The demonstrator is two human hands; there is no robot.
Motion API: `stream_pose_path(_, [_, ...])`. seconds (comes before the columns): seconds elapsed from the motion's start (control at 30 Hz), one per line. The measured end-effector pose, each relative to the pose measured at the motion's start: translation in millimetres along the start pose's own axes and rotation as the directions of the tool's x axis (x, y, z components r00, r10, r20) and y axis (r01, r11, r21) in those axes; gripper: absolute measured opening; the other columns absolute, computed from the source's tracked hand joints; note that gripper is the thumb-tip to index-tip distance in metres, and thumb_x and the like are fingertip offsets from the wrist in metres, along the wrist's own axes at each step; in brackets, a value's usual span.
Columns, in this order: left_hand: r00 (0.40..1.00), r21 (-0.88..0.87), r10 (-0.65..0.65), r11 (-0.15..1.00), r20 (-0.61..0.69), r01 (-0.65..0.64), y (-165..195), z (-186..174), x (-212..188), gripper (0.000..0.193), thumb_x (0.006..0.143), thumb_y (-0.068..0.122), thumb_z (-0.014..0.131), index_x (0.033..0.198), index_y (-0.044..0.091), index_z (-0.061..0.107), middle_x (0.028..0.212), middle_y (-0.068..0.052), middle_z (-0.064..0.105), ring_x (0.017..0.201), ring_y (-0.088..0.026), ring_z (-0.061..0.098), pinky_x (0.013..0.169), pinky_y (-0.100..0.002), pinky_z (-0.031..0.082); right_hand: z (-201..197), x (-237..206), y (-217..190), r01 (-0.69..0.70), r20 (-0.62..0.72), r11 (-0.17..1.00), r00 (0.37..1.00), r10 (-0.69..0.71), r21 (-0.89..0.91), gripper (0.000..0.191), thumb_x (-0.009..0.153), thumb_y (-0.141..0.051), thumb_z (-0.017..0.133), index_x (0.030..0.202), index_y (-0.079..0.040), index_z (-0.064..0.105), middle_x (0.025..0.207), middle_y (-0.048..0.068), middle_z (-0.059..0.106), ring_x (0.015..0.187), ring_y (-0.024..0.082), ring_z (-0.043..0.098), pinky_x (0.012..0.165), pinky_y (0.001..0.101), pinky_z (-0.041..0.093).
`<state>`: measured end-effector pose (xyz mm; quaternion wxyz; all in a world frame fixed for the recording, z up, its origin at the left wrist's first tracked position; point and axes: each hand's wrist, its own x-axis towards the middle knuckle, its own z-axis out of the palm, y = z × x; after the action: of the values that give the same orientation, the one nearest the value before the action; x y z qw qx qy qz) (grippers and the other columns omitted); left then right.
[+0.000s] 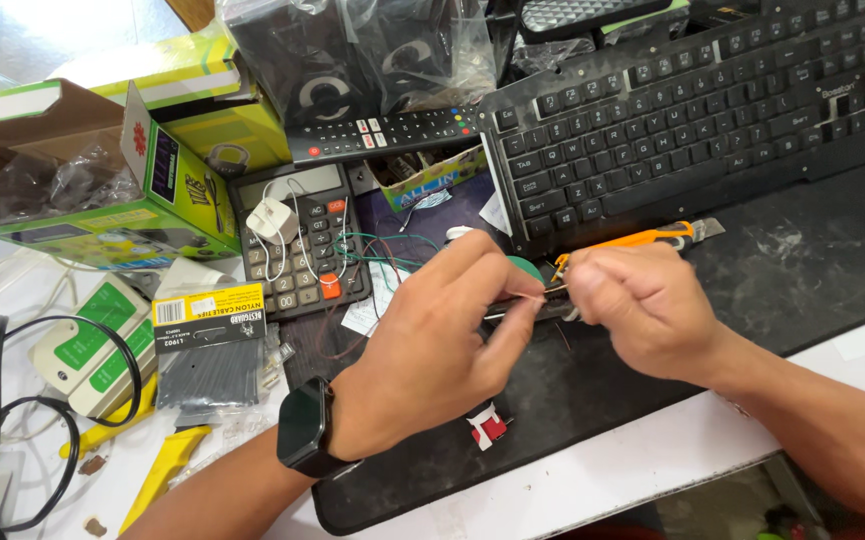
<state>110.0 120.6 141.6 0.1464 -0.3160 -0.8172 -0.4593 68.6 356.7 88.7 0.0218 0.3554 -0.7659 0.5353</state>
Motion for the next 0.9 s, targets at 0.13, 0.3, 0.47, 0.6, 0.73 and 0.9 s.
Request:
stream_pose_path(0.13, [0.997, -0.088, -0.072, 0.994, -0.013, 0.070, -5.8, -2.0, 3.0, 0.008, 0.094, 0.007, 0.072, 0.098, 0.002, 0.067, 0.092, -0.009, 0.062, 0.083, -0.021, 0.067, 0.070, -0.032, 0.053, -3.6, 7.3, -5.3, 0.165, -0.085, 0.982, 0.984, -0.158, 0.089, 0.013, 0.100, -0.004, 0.051, 0.088, -0.003, 0.057, 0.080, 0.005, 0.057, 0.069, 0.014, 0.052, 0.064, 0.0279, 0.043])
stream_pose_path(0.3, [0.988, -0.136, -0.152, 0.979, 0.000, 0.150, -10.2, -2.0, 4.9, 0.009, 0.094, 0.009, 0.073, 0.095, 0.002, 0.067, 0.089, -0.007, 0.065, 0.079, -0.016, 0.068, 0.065, -0.029, 0.052, 0.8, 14.2, -17.3, 0.296, -0.092, 0.903, 0.936, -0.339, -0.313, 0.024, 0.084, 0.000, 0.073, 0.104, 0.006, 0.063, 0.088, 0.013, 0.062, 0.069, 0.016, 0.059, 0.062, 0.0278, 0.050])
stream_pose_path(0.47, [0.985, -0.164, -0.165, 0.972, 0.044, 0.170, -11.2, -1.0, 3.8, 0.009, 0.092, 0.009, 0.074, 0.095, 0.003, 0.068, 0.087, -0.007, 0.065, 0.077, -0.016, 0.067, 0.064, -0.030, 0.051, 0.9, 12.0, -14.2, 0.313, -0.074, 0.882, 0.930, -0.360, -0.352, 0.015, 0.095, -0.001, 0.073, 0.107, -0.003, 0.065, 0.094, 0.010, 0.066, 0.078, 0.018, 0.064, 0.069, 0.0272, 0.052])
stream_pose_path(0.6, [0.997, -0.140, -0.077, 0.987, 0.023, 0.080, -10.0, 2.7, 2.3, 0.009, 0.093, 0.006, 0.074, 0.098, 0.003, 0.067, 0.090, -0.007, 0.063, 0.082, -0.019, 0.068, 0.070, -0.031, 0.053, -1.6, 5.0, -8.2, 0.195, -0.036, 0.950, 0.977, -0.210, -0.244, 0.007, 0.097, -0.004, 0.066, 0.097, 0.000, 0.061, 0.087, 0.008, 0.064, 0.070, 0.015, 0.060, 0.063, 0.0262, 0.049])
stream_pose_path(0.73, [1.000, -0.073, -0.010, 0.997, 0.013, 0.011, -7.5, 5.5, -1.1, 0.012, 0.092, 0.004, 0.074, 0.102, 0.004, 0.067, 0.094, -0.009, 0.062, 0.086, -0.023, 0.067, 0.073, -0.033, 0.054, -0.4, -0.4, -3.1, 0.053, -0.011, 0.995, 0.998, -0.054, -0.086, 0.016, 0.102, -0.010, 0.054, 0.088, -0.001, 0.058, 0.080, 0.005, 0.060, 0.064, 0.013, 0.055, 0.060, 0.0266, 0.045])
stream_pose_path(0.9, [0.996, 0.029, 0.086, 0.996, 0.004, -0.086, -7.7, 5.6, -1.0, 0.015, 0.092, 0.005, 0.075, 0.104, 0.005, 0.066, 0.096, -0.009, 0.062, 0.088, -0.026, 0.066, 0.075, -0.035, 0.053, 1.2, -5.2, 5.7, -0.135, 0.022, 0.989, 0.991, 0.134, 0.067, 0.025, 0.104, -0.015, 0.050, 0.082, -0.003, 0.055, 0.072, 0.001, 0.055, 0.062, 0.010, 0.049, 0.057, 0.0259, 0.042])
